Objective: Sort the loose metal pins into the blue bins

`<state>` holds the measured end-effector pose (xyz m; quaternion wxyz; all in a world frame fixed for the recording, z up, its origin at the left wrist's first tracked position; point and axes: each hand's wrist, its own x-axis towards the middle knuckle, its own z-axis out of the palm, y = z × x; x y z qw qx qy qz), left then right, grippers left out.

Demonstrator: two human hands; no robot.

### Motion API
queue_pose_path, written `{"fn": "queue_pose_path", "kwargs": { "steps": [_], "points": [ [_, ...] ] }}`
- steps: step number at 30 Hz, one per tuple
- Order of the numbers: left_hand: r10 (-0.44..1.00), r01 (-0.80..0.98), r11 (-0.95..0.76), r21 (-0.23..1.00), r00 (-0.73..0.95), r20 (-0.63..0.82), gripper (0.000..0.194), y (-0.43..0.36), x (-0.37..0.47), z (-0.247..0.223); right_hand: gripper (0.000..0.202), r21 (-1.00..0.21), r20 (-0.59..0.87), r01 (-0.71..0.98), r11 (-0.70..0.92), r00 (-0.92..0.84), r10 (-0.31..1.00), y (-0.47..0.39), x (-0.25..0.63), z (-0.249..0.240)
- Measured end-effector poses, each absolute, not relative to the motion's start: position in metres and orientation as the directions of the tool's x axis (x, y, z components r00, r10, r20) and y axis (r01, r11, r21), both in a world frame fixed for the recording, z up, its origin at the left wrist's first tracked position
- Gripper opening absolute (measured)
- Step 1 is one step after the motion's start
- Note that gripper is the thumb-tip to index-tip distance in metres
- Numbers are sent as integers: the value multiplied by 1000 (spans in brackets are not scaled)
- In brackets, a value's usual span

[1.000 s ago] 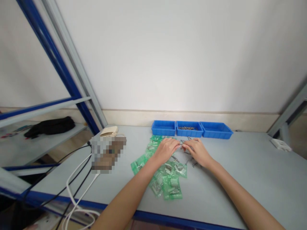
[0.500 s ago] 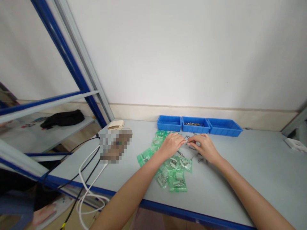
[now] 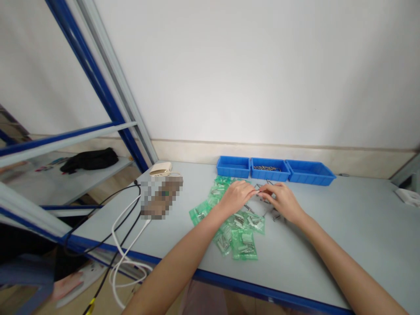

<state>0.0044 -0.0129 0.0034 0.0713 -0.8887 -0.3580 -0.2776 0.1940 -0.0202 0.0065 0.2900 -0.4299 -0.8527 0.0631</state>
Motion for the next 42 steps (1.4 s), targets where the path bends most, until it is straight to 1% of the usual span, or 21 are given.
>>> {"fn": "queue_pose_path", "kwargs": {
  "steps": [4,9,13,16,19,22,25,30,32,35,37,40,42],
  "points": [
    [602,655,-746,119,586,542,27,-12,5,4,40,-366,412,686,629,-487,770,-21,194,9],
    [654,671,-715,198,541,529,26,-10,5,4,34,-379,403,671,637,-500,766,-19,195,7],
    [668,684,-702,199,535,518,29,-12,6,5,33,-342,440,697,631,-474,762,-19,195,7],
    [671,672,-708,219,541,507,31,-13,7,7,31,-346,457,712,611,-440,773,-21,194,8],
    [680,659,-708,255,539,497,29,-14,8,8,30,-359,426,721,593,-439,791,-23,193,10],
    [689,640,-707,300,528,496,25,-13,8,8,35,-381,373,737,559,-431,822,-25,193,11],
    [691,640,-705,305,522,499,26,-12,8,7,38,-384,353,741,551,-433,829,-26,193,12],
    [707,662,-683,308,493,507,29,-10,7,4,32,-414,360,717,561,-437,824,-25,194,10],
    [713,668,-675,312,485,506,29,-9,7,3,28,-402,370,716,571,-443,816,-25,193,7],
    [736,670,-657,346,471,487,35,-6,6,2,27,-378,403,718,585,-441,802,-23,192,6],
    [762,675,-630,385,440,475,35,-3,4,1,28,-364,422,733,575,-420,803,-15,192,9],
    [770,681,-616,396,416,483,20,4,-1,-4,33,-312,467,814,490,-317,825,10,195,23],
    [769,691,-615,380,422,479,26,10,-6,-8,37,-264,512,881,392,-216,832,30,199,34]
  ]
}}
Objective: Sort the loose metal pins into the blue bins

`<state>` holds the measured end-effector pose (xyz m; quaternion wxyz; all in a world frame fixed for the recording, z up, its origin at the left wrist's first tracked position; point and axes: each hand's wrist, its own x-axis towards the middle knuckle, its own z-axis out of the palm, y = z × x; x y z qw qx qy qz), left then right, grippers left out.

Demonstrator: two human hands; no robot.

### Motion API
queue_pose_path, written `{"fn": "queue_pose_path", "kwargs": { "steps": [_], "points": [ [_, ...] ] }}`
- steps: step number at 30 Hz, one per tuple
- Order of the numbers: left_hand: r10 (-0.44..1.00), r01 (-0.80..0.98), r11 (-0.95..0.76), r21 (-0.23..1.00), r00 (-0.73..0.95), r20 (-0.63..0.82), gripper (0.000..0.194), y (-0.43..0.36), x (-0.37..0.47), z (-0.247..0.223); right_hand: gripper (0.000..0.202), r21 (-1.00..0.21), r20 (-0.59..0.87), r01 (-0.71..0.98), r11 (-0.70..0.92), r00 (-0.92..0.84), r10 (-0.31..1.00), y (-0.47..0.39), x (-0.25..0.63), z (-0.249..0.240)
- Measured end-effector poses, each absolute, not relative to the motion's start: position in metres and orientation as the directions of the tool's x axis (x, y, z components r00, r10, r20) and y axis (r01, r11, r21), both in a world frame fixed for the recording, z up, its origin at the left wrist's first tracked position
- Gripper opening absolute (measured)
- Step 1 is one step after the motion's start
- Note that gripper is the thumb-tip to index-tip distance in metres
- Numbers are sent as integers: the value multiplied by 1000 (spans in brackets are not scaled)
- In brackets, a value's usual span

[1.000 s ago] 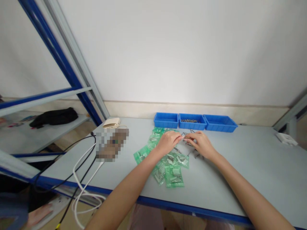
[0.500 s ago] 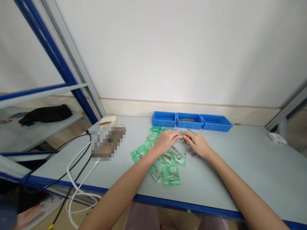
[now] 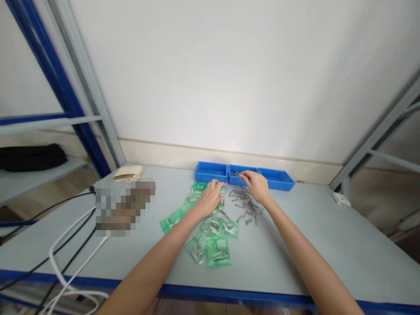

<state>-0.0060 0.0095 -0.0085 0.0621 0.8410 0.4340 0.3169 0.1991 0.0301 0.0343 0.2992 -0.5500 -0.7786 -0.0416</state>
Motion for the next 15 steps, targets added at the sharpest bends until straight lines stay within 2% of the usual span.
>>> {"fn": "queue_pose_path", "kwargs": {
  "steps": [2,6,8,10,15],
  "points": [
    [776,687,-616,386,445,447,32,14,-11,-12,38,-203,550,936,288,-135,824,46,204,43],
    [771,643,-637,425,536,344,21,21,-19,-15,43,-130,593,972,196,-83,801,40,201,38],
    [773,637,-633,440,550,317,19,24,-21,-15,39,-150,561,965,217,-98,822,22,190,25],
    [774,632,-631,451,554,307,19,25,-21,-15,29,-162,461,948,273,-172,871,1,173,10],
    [778,626,-624,468,551,301,20,26,-22,-16,23,-105,339,919,380,-326,882,-28,141,-11]
  ]
}}
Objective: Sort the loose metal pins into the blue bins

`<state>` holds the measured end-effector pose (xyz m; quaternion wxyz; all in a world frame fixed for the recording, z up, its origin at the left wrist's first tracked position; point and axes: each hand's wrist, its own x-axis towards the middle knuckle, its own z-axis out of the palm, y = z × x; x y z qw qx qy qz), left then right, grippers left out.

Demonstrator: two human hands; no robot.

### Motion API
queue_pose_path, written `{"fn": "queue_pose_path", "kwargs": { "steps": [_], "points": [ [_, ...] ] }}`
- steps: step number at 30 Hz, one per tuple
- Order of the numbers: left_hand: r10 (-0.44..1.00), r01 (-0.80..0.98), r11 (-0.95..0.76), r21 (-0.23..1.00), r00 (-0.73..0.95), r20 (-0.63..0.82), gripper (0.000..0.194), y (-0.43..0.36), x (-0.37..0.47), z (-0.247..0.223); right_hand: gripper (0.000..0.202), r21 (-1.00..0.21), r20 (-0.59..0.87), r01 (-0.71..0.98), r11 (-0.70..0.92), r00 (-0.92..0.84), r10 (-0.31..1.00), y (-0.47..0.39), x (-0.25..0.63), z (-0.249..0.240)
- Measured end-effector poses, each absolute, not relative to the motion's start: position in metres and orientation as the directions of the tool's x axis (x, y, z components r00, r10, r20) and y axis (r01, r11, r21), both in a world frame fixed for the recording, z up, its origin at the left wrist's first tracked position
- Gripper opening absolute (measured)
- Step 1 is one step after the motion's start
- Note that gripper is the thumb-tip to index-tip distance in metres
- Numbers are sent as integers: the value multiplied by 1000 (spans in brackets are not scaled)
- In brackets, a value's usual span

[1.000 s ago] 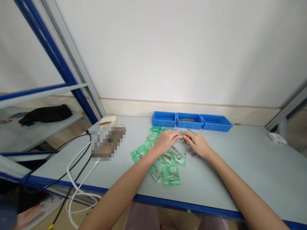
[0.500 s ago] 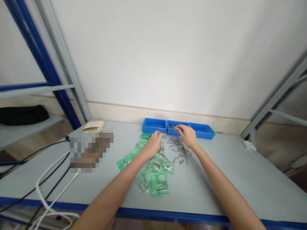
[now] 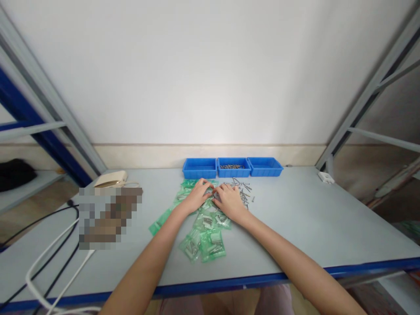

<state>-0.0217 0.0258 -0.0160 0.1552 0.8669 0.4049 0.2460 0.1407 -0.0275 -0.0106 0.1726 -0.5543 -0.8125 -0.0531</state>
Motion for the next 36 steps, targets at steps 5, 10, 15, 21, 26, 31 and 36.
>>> {"fn": "queue_pose_path", "kwargs": {
  "steps": [5,10,15,21,26,31,36],
  "points": [
    [776,621,-626,473,557,296,20,26,-24,-17,17,-163,324,914,370,-305,896,-27,148,-8],
    [770,627,-634,453,561,303,18,21,-19,-15,9,-223,337,915,335,-251,908,-26,164,-7],
    [747,642,-664,383,587,311,12,13,-14,-8,8,-252,361,913,321,-219,907,-23,166,-8],
    [685,633,-723,277,603,409,18,6,-7,-3,14,-404,403,874,270,-95,910,-17,177,-2],
    [649,652,-732,195,583,488,21,3,-2,-3,20,-445,436,812,378,-172,883,-19,181,5],
    [670,672,-716,192,583,459,24,1,0,1,20,-244,466,774,584,-434,771,-23,183,11],
    [701,695,-684,221,544,462,22,-2,2,4,20,-246,488,759,603,-441,753,-25,184,13]
  ]
}}
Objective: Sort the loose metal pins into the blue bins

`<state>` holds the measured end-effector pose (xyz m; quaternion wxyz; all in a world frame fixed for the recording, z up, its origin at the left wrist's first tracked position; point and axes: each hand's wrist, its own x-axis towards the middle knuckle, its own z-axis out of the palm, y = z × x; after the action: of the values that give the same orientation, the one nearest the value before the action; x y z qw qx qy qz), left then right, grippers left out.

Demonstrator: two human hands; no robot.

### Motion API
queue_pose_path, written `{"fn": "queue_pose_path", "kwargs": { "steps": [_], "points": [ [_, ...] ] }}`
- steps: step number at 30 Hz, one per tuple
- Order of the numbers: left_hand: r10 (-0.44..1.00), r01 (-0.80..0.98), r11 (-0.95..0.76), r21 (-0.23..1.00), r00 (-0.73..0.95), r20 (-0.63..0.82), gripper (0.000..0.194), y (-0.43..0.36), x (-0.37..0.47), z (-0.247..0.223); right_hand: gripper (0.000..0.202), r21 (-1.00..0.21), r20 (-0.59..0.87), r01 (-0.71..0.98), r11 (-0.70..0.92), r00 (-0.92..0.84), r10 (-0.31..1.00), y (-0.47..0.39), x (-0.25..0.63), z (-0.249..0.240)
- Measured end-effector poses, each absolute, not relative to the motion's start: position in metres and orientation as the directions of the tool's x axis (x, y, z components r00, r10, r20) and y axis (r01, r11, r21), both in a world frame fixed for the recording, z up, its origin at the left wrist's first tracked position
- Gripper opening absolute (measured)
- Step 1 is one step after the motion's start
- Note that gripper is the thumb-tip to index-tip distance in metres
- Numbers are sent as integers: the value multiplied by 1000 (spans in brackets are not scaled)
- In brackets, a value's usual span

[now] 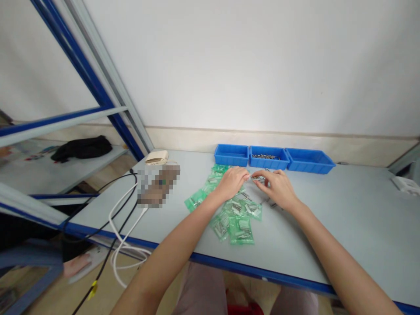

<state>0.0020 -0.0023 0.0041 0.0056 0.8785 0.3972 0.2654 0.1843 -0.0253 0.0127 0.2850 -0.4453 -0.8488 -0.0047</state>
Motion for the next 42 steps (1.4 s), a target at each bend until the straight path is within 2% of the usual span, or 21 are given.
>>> {"fn": "queue_pose_path", "kwargs": {
  "steps": [5,8,11,14,18,21,29,35,39,42],
  "points": [
    [690,671,-700,245,545,477,20,-6,5,3,25,-292,530,771,567,-363,767,-22,184,8],
    [679,653,-710,266,535,503,18,-7,5,4,29,-380,524,732,565,-332,784,-21,184,9],
    [671,664,-710,235,535,514,20,-7,3,4,30,-436,502,697,569,-337,797,-21,185,9],
    [672,688,-697,202,530,517,22,-7,1,5,28,-392,527,708,588,-351,774,-21,185,6],
    [669,695,-700,162,560,489,28,-7,3,5,26,-259,562,736,625,-412,718,-20,186,2],
    [673,698,-701,142,583,456,32,-8,4,6,27,-230,559,757,612,-411,720,-19,187,1],
    [689,700,-696,159,588,425,32,-9,6,6,31,-323,510,739,591,-390,767,-22,185,7],
    [694,686,-693,220,555,458,20,-11,5,6,44,-409,422,748,523,-353,835,-20,186,6],
    [693,688,-691,220,546,471,23,-11,5,8,29,-516,414,684,515,-327,850,-21,185,6],
    [695,693,-686,221,536,479,28,-11,5,8,26,-501,454,674,544,-331,827,-22,184,7]
  ]
}}
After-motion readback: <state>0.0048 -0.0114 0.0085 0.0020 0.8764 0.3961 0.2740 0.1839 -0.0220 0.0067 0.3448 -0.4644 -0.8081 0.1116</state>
